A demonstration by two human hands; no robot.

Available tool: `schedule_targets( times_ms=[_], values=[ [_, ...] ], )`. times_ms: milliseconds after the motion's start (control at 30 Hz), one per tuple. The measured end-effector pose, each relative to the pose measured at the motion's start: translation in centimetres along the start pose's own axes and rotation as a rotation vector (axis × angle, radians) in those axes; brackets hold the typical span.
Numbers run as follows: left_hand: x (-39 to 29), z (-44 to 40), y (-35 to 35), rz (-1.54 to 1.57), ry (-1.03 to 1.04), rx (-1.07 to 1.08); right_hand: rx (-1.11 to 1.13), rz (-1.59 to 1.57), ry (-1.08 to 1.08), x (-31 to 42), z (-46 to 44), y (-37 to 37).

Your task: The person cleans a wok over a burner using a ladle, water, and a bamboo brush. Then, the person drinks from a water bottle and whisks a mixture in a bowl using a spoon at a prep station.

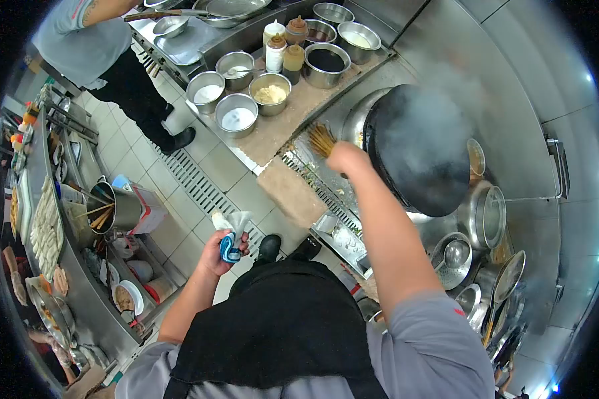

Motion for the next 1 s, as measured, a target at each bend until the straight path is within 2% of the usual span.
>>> schedule_targets(
  times_ms=[33, 67, 133, 167, 233, 267, 367, 433, 500, 633, 667, 767, 800, 833, 900, 967, 1000],
  values=[
    [0.1, -0.1, -0.1, 0.007, -0.002, -0.003, -0.087, 0.126, -0.044, 0.8, -1.0, 0.5],
    [0.0, -0.2, -0.1, -0.030, -0.001, -0.011, -0.091, 0.125, -0.046, 1.2, -0.5, 0.9],
    [0.0, 0.1, -0.4, -0.061, -0.012, -0.030, -0.119, 0.340, -0.163, 2.2, 1.9, 2.3],
    [-0.1, 0.2, -0.4, -0.064, 0.000, -0.043, -0.112, 0.340, -0.157, 2.0, 3.4, 1.2],
    [-0.3, -0.2, -0.2, -0.064, 0.021, -0.044, 0.017, 0.521, -0.310, 2.3, 6.3, -1.3],
    [-0.2, -0.2, -0.4, -0.067, 0.012, -0.072, 0.019, 0.546, -0.278, 1.6, 5.7, -1.9],
    [0.4, -0.6, -1.0, -0.070, -0.011, -0.112, -0.089, 0.426, -0.182, 1.5, 1.8, -1.7],
    [0.7, -1.0, -0.9, -0.116, -0.027, -0.097, -0.094, 0.423, -0.233, 3.0, 1.7, -0.9],
    [0.8, -1.2, -0.8, -0.167, -0.029, -0.097, -0.006, 0.585, -0.337, 3.5, 2.7, 0.7],
    [0.7, -1.3, -0.8, -0.163, -0.012, -0.104, 0.060, 0.606, -0.310, 2.3, 5.0, -3.7],
    [0.8, -1.4, -1.0, -0.154, -0.014, -0.113, -0.020, 0.494, -0.328, 2.6, 5.2, -4.4],
    [1.1, -1.4, -1.1, -0.199, -0.035, -0.125, -0.139, 0.555, -0.368, 3.3, 3.4, -1.6],
    [1.0, -1.3, -0.9, -0.232, -0.044, -0.127, -0.046, 0.599, -0.352, 3.0, 3.3, -0.1],
    [0.9, -1.2, -0.6, -0.265, -0.052, -0.130, -0.047, 0.592, -0.346, 2.2, 3.2, 0.0],
    [0.7, -1.0, -0.6, -0.291, -0.032, -0.138, 0.106, 0.696, -0.338, 1.4, 5.4, -1.8],
    [0.8, -0.9, -1.2, -0.296, -0.026, -0.142, 0.131, 0.606, -0.360, 0.5, 5.6, -2.9],
    [0.8, -1.1, -1.3, -0.279, -0.029, -0.161, 0.061, 0.493, -0.289, -0.3, 4.2, -3.2]
  ],
)
Point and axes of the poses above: each hand's wrist, its own z-axis away from the middle knuckle, its own y-axis out of the palm, x = y × z, the point moved 6 cm from there along -z, towards the middle knuckle, and after that the axes turned 2 degrees about y, right-handed, at the moved point
